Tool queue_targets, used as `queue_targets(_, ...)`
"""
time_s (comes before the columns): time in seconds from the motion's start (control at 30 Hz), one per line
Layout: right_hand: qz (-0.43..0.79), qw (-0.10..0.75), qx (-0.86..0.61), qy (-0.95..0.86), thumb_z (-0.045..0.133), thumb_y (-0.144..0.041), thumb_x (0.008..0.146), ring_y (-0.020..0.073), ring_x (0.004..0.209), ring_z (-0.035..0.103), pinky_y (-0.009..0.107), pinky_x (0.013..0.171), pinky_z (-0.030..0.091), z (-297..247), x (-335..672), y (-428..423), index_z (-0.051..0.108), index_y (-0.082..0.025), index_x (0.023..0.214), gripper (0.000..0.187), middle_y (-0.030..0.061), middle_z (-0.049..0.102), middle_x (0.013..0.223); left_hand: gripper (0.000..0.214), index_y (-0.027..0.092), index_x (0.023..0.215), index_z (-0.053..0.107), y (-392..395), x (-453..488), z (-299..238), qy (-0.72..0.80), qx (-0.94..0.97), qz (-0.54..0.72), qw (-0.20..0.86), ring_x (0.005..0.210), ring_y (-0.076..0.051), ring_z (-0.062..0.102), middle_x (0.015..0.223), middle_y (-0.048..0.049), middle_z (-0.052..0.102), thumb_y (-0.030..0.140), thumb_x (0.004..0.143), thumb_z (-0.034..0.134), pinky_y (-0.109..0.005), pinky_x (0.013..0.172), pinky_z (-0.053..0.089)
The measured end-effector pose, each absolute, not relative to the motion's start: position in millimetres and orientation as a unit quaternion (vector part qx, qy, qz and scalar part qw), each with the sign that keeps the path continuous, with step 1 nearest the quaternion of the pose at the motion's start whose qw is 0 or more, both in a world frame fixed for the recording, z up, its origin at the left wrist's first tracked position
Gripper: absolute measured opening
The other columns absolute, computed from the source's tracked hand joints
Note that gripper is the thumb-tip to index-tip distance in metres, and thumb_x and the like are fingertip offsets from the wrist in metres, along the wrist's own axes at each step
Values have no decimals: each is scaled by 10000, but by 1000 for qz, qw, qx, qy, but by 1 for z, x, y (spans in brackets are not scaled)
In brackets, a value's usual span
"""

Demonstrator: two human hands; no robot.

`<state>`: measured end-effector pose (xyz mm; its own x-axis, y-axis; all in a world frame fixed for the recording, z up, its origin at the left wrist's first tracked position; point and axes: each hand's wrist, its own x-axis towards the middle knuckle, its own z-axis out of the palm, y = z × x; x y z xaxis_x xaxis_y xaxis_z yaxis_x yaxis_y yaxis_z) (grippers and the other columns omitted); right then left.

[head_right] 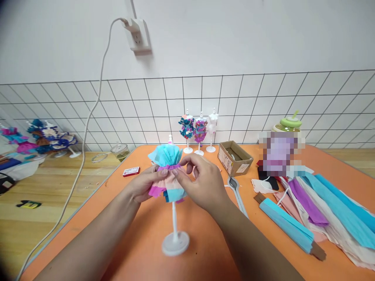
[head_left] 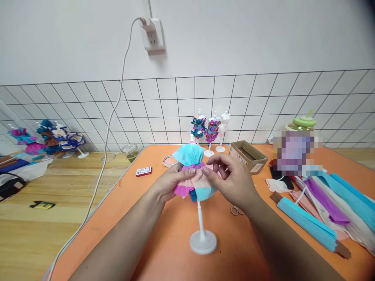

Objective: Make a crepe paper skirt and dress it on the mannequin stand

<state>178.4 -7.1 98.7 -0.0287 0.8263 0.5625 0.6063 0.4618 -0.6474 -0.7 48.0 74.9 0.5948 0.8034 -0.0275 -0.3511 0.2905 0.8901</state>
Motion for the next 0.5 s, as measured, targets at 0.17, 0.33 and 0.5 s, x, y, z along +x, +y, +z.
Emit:
queue_targets(0.17, 102, 495, -531, -680, 612, -387, 787, 116, 597, 436, 241, 525, 319, 98, 179, -8, 518, -194, 683, 239, -22, 479, 642, 319, 151, 970, 614, 51, 2, 71, 267, 420, 527, 689, 783, -178, 682, 871, -40, 710, 239, 700, 758, -281, 733, 534)
queue_targets(0.33, 460, 496, -472, -565, 558, -545, 808, 67, 427, 329, 208, 378, 313, 84, 176, 4, 580, -186, 872, 364, -63, 406, 597, 357, 191, 1043, 602, 51, 5, 69, 232, 432, 657, 572, 969, -186, 653, 1031, -42, 699, 264, 722, 741, -277, 841, 507)
queue_targets(0.5, 614, 540, -364, -445, 746, -400, 686, 27, 412, 306, 196, 419, 469, 78, 168, 7, 631, -202, 981, 373, -90, 430, 604, 469, 180, 1128, 586, 48, 10, 64, 264, 476, 664, 512, 1089, -238, 603, 1142, -76, 667, 286, 703, 754, -330, 948, 454)
